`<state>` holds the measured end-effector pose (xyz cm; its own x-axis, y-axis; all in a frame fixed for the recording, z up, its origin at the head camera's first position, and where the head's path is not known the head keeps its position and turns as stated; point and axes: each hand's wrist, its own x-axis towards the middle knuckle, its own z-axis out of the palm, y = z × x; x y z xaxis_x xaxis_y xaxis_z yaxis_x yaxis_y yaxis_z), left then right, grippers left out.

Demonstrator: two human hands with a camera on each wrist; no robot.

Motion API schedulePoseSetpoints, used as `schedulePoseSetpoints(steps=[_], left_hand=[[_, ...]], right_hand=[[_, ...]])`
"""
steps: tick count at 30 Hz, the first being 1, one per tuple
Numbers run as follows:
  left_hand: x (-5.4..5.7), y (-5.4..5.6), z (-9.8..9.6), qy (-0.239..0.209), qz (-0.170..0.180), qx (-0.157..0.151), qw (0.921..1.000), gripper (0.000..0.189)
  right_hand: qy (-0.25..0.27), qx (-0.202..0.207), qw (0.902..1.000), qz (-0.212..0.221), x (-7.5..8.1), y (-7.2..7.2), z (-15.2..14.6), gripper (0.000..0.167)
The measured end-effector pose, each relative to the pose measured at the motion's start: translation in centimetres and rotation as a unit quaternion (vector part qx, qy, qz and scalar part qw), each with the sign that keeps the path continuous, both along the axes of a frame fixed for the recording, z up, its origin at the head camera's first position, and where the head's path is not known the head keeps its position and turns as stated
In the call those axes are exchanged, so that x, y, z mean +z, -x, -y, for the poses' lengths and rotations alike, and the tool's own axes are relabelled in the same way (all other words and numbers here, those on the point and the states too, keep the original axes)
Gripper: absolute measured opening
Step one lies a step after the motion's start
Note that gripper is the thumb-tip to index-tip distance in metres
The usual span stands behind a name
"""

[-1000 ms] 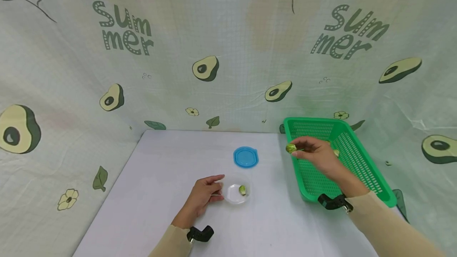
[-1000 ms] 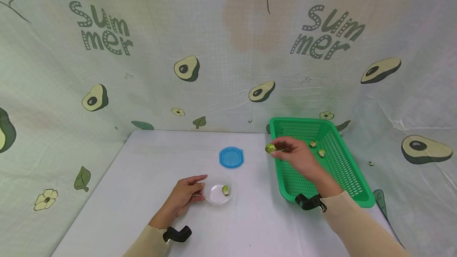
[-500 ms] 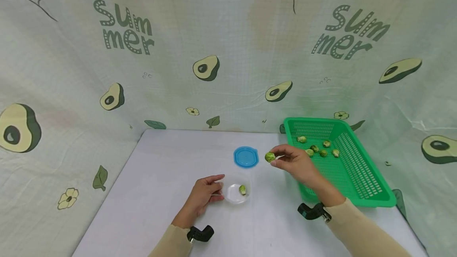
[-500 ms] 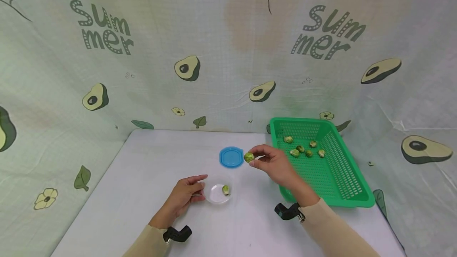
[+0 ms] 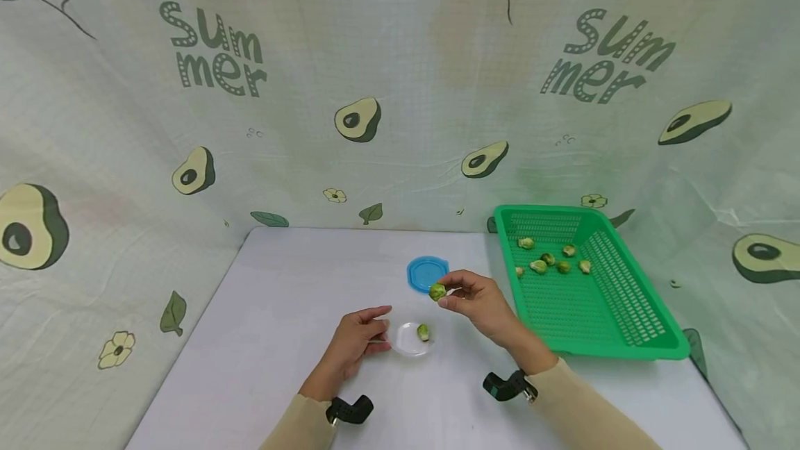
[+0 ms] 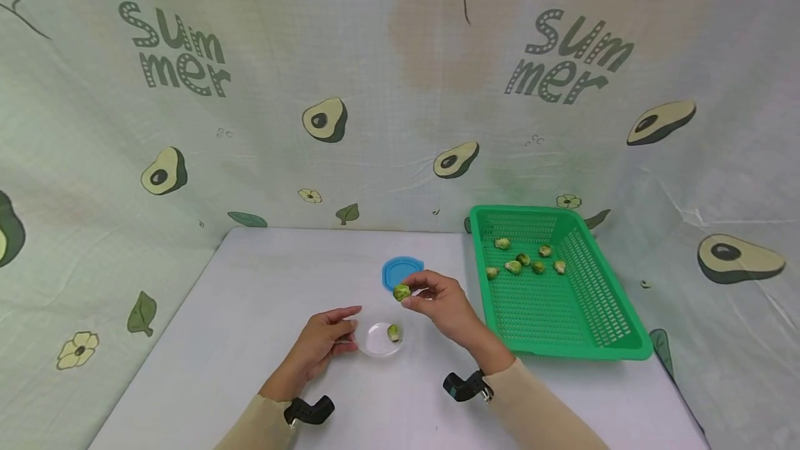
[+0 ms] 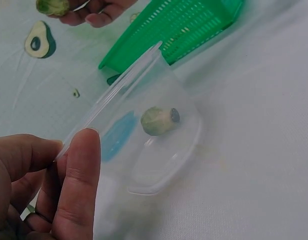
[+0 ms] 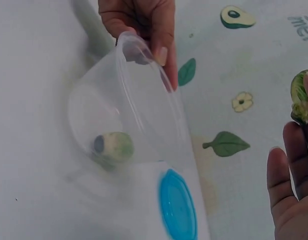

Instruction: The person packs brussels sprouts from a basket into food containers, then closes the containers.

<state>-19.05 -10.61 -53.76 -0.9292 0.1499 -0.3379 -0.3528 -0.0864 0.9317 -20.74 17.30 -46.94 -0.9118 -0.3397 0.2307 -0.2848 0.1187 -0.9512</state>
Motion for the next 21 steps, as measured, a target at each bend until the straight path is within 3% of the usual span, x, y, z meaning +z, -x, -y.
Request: schedulePoseSetpoints(steps=[11, 21], left_hand=[[-0.1, 0.0, -0.1, -0.005, -0.003, -0.002, 1.0000, 0.045], [-0.1, -0.1, -0.1, -0.004, -0.006, -0.005, 1.0000, 0.045]], right_hand=[[-0.060, -0.037, 0.9975, 0.011, -3.0, 0.0, 2.7, 0.024], [-0.086, -0.038, 0.9952, 0.029, -4.4, 0.0, 4.2, 0.023]])
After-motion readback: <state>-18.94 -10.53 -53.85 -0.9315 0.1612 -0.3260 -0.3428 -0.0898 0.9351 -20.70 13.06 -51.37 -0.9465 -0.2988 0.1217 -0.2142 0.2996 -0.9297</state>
